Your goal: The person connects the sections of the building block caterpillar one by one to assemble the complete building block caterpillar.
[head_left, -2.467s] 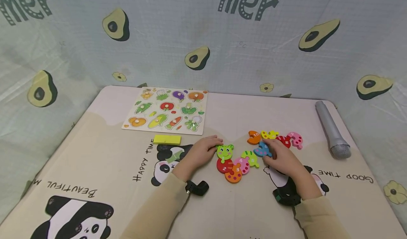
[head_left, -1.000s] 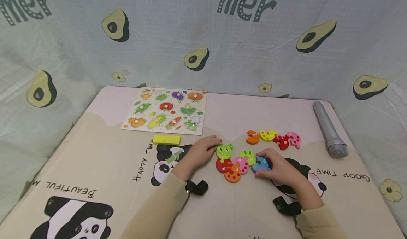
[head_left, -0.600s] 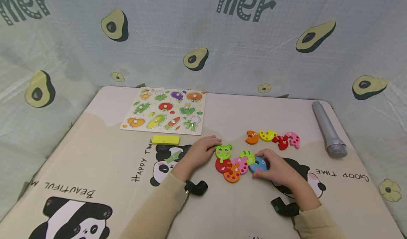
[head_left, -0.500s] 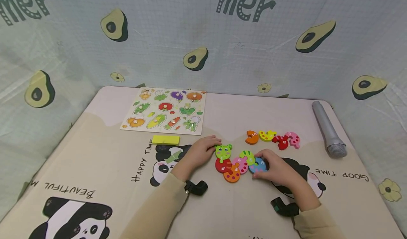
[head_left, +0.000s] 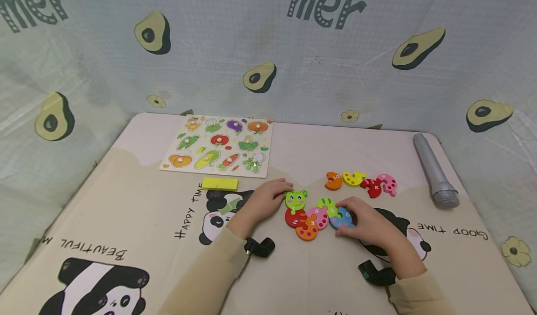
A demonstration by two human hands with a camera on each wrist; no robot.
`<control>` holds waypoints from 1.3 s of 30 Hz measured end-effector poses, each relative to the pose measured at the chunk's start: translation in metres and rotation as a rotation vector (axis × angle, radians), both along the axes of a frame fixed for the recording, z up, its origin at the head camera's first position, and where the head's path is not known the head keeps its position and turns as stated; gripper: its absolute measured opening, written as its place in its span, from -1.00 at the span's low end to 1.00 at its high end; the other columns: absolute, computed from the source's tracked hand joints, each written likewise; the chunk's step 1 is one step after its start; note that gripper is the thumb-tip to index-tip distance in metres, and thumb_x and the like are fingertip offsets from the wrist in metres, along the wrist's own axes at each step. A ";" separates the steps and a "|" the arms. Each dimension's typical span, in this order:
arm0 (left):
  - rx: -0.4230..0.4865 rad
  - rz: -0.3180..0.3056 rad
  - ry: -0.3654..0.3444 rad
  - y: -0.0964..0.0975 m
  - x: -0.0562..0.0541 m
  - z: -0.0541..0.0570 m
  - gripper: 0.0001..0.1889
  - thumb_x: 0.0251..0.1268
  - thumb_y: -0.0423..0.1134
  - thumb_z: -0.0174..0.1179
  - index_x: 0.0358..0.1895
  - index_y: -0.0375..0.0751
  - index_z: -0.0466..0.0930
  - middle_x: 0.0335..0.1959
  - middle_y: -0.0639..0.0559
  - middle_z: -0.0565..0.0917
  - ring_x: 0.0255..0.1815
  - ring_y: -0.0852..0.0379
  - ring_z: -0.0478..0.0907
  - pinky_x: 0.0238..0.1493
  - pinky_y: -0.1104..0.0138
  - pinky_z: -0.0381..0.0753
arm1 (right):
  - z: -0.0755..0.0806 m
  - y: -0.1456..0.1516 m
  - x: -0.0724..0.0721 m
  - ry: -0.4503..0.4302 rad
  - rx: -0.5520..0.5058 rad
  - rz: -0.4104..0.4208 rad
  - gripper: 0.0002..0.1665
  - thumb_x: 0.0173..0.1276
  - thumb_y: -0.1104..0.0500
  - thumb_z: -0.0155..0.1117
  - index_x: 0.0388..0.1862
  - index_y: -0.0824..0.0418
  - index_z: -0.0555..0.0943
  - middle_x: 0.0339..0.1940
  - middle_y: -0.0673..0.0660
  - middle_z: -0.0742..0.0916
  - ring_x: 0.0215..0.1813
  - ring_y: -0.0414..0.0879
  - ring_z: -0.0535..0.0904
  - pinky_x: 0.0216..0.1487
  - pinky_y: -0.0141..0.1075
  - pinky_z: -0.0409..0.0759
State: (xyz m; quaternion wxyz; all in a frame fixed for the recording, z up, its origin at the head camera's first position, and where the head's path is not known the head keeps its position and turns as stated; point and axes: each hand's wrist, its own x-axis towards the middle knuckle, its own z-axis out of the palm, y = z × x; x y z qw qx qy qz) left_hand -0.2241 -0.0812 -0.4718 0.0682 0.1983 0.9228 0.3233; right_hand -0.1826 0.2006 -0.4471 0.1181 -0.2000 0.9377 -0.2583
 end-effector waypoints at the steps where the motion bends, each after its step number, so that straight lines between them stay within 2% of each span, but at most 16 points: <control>1: -0.001 -0.001 0.000 0.000 0.000 0.000 -0.68 0.36 -0.21 -0.06 0.11 0.06 0.51 0.21 0.20 0.47 0.35 0.19 0.22 0.37 0.19 0.21 | 0.001 0.000 0.000 0.007 0.009 0.006 -0.24 -0.03 -0.12 0.42 0.11 0.20 0.45 0.07 0.14 0.52 -0.01 -0.05 0.46 0.04 -0.07 0.55; 5: -0.001 -0.007 0.007 0.000 0.000 0.000 -0.69 0.36 -0.22 -0.06 0.11 0.04 0.51 0.20 0.19 0.47 0.35 0.18 0.23 0.37 0.19 0.21 | 0.002 0.001 0.002 0.026 0.033 0.018 -0.25 -0.01 -0.08 0.41 0.16 0.18 0.44 0.09 0.14 0.53 -0.01 -0.07 0.46 0.03 -0.10 0.57; 12: 0.003 -0.005 0.006 0.000 0.000 0.001 -0.68 0.36 -0.22 -0.05 0.12 0.04 0.51 0.20 0.18 0.47 0.35 0.18 0.23 0.37 0.18 0.21 | 0.002 0.001 0.001 -0.005 0.012 -0.017 -0.30 -0.03 -0.04 0.43 0.07 0.19 0.42 -0.16 0.02 0.55 -0.19 -0.16 0.42 -0.16 -0.30 0.56; 18: -0.003 -0.006 0.004 0.000 -0.001 0.000 -0.68 0.36 -0.21 -0.05 0.13 0.05 0.50 0.21 0.19 0.47 0.35 0.18 0.22 0.37 0.18 0.21 | -0.001 0.003 0.000 0.015 -0.002 -0.005 -0.34 -0.03 -0.05 0.44 0.02 0.20 0.46 -0.22 -0.01 0.53 -0.26 -0.19 0.37 -0.28 -0.43 0.49; 24: 0.001 -0.003 -0.002 -0.001 0.000 0.001 -0.68 0.36 -0.21 -0.05 0.13 0.05 0.50 0.21 0.19 0.46 0.36 0.19 0.22 0.37 0.18 0.21 | -0.007 0.009 -0.004 0.012 -0.036 0.016 -0.33 -0.04 -0.09 0.43 0.02 0.18 0.47 -0.29 -0.03 0.49 -0.29 -0.19 0.32 -0.35 -0.46 0.40; 32: -0.004 -0.009 0.022 0.000 0.000 0.000 -0.68 0.35 -0.23 -0.05 0.11 0.02 0.52 0.20 0.17 0.48 0.35 0.18 0.24 0.37 0.19 0.21 | -0.009 0.014 -0.006 -0.030 -0.068 0.030 -0.32 -0.01 -0.12 0.40 0.06 0.14 0.46 -0.25 -0.03 0.49 -0.26 -0.19 0.32 -0.33 -0.46 0.40; 36: -0.003 -0.015 0.030 0.000 0.000 0.000 -0.69 0.35 -0.23 -0.05 0.10 0.01 0.52 0.19 0.16 0.49 0.34 0.16 0.25 0.36 0.18 0.23 | -0.005 0.022 -0.010 -0.083 -0.122 -0.013 -0.33 0.07 -0.06 0.35 0.13 0.18 0.43 -0.30 0.01 0.51 -0.31 -0.17 0.35 -0.41 -0.47 0.41; 39: -0.005 -0.016 0.032 0.000 0.000 0.000 -0.69 0.35 -0.22 -0.06 0.10 0.01 0.52 0.20 0.15 0.48 0.34 0.15 0.25 0.36 0.18 0.23 | 0.001 0.029 -0.017 -0.048 -0.137 -0.085 -0.39 0.16 -0.01 0.29 0.14 0.25 0.42 -0.28 0.08 0.55 -0.30 -0.13 0.38 -0.37 -0.43 0.46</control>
